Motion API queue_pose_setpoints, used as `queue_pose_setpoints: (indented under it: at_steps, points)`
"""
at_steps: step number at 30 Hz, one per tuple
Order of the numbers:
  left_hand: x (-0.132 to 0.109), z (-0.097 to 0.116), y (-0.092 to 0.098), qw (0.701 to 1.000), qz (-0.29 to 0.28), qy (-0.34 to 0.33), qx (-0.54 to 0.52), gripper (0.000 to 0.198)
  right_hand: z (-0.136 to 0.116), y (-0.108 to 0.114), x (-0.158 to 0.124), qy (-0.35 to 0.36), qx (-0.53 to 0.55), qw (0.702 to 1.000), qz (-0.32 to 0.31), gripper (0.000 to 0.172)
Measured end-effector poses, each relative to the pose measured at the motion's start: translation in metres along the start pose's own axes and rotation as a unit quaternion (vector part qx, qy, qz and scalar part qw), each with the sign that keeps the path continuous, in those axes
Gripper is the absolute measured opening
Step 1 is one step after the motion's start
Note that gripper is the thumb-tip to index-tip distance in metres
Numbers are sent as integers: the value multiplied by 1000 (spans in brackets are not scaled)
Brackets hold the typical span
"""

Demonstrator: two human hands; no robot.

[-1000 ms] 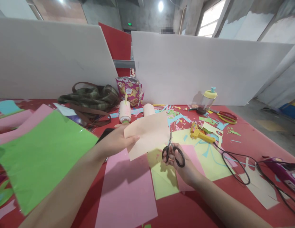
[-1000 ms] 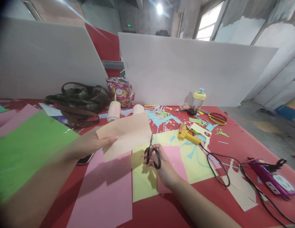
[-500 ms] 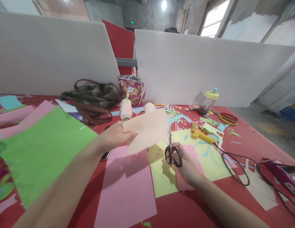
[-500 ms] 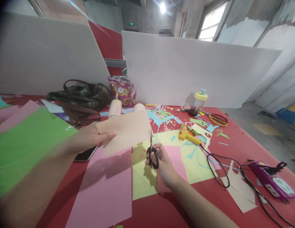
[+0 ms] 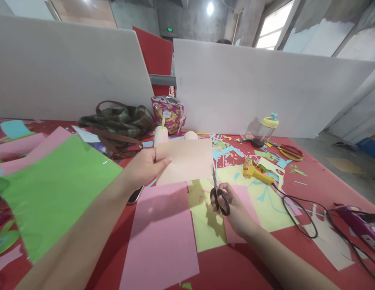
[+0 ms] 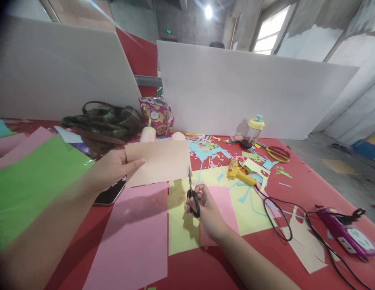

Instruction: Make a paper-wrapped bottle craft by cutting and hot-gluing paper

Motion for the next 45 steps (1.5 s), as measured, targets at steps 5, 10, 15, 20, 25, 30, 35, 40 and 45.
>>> queue_pose_setpoints:
  at_steps: [5,10,15,20,25,30,35,40,45]
  points:
    - [-1,3,-4,999,-27,-16,-6,29,-1,-2,1,15,23,999,-21,28]
    - [-1,-2,-8,997,-71,-3,22,35,-1,-1,1,15,28,999,-34,28]
    - [0,-3,-8,996,-90,-3,23,37,-2,0,1,12,32,999,-32,28]
    - [-3,3,-6,997,-81,0,18,30,-4,-2,1,24,6,999,-27,28]
    - [-7,10,-4,996,-86,23,-4,20,-4,-3,2,31,2,999,-19,26]
    - [-4,4,-3,992,-111,45,-45,29,-2,-2,2,11,4,1000,-13,29]
    - [1,-2,1,995,-73,55,-40,43,2,-1,2,-7,-10,1000,-16,30]
    - [2,2,3,996,-55,27,-61,48,0,-2,0,-4,-23,1000,-17,29]
    - [1,0,-4,990,-117,-7,-84,58,-3,-3,1,15,-18,1000,-15,27]
Point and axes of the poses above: each hand's wrist, its own x-axis towards the middle knuckle, its own y-axis out of the back of the hand, z = x × y, the point moved 4 cm from there along x, towards the middle knuckle, and after that the axes turned 8 degrees about y, right-handed, at the moved point
